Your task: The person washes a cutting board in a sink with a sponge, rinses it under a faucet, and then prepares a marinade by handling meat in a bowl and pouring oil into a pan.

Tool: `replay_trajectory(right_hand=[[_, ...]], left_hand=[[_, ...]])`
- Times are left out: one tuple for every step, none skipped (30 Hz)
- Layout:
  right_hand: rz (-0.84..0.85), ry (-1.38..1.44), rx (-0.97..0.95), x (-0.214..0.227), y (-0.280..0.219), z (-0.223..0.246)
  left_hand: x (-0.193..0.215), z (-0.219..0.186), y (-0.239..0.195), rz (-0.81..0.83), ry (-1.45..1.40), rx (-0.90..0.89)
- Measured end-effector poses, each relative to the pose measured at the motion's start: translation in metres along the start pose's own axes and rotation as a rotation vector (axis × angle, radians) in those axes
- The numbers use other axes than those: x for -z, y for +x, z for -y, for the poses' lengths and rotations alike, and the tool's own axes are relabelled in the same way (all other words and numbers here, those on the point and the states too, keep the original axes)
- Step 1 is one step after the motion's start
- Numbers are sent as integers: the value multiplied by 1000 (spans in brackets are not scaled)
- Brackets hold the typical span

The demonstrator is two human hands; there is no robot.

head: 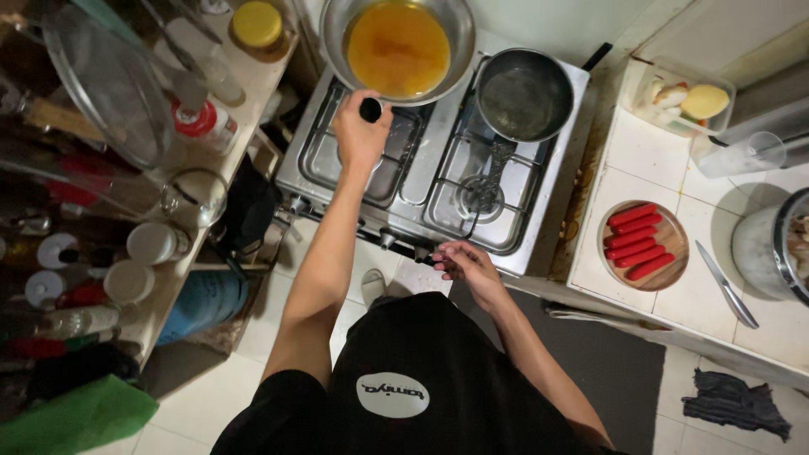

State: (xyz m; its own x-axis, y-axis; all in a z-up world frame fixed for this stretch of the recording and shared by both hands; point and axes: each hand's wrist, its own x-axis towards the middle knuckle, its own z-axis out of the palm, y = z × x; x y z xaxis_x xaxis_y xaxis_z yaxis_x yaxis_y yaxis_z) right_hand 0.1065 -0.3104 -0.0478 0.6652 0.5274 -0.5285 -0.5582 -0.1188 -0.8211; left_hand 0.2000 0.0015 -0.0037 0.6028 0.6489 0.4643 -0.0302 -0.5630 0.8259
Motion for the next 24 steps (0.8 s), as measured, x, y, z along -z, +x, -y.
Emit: replay_trajectory(right_hand=[[2, -6, -10, -1, 0, -1], [5, -13, -19, -3, 0, -1], [2, -26, -26, -5, 1, -2], [-2, -38, -32, -8, 3, -2], [-6, -50, -38, -10, 4, -2], [5, -50, -39, -12, 6, -3], [15, -51, -41, -14, 7, -3], [25, -50, -43, -16, 9, -4], [34, -49, -40, -18, 10, -5], [43, -49, -37, -20, 12, -6], [52, -49, -34, -21, 14, -7], [61, -48, -34, -23, 17, -9], [71, -48, -34, -24, 19, -10], [81, -49, -32, -25, 22, -12], [80, -47, -33, -27, 24, -14], [82, -47, -34, -30, 25, -17], [84, -48, -35, -32, 27, -19], [89, -66, -40, -34, 31, -20], [94, -84, -45, -36, 33, -21], [100, -99, -53, -38, 35, -22], [100, -125, -54, -41, 37, -23], [100, -153, -53, -44, 39, -24], [99, -180, -53, -46, 41, -25], [113, -192, -58, -48, 43, -26]], left_hand=[[1, 2, -2, 6, -1, 0], [2, 4, -3, 10, -2, 0], [4, 5, -5, 15, -3, 1], [6, 6, -8, 20, -10, -26], [9, 6, -11, 25, -17, -52], [12, 6, -13, 30, -26, -80], [15, 6, -15, 77, -61, 2], [18, 7, -19, 126, -97, 84], [22, 9, -23, 174, -132, 165], [27, 12, -30, 155, -137, 140], [33, 17, -37, 137, -142, 115], [38, 22, -45, 117, -147, 89], [43, 26, -54, 108, -168, 117], [50, 31, -64, 98, -189, 144], [56, 35, -74, 88, -211, 171], [65, 38, -85, 76, -120, 145], [75, 41, -95, 64, -29, 120], [83, 43, -105, 55, 66, 96], [89, 42, -114, 69, 51, 129], [95, 41, -122, 85, 40, 163], [101, 39, -128, 100, 27, 197], [107, 37, -133, 95, 34, 188], [111, 35, -138, 91, 40, 179], [115, 31, -143, 84, 47, 172]])
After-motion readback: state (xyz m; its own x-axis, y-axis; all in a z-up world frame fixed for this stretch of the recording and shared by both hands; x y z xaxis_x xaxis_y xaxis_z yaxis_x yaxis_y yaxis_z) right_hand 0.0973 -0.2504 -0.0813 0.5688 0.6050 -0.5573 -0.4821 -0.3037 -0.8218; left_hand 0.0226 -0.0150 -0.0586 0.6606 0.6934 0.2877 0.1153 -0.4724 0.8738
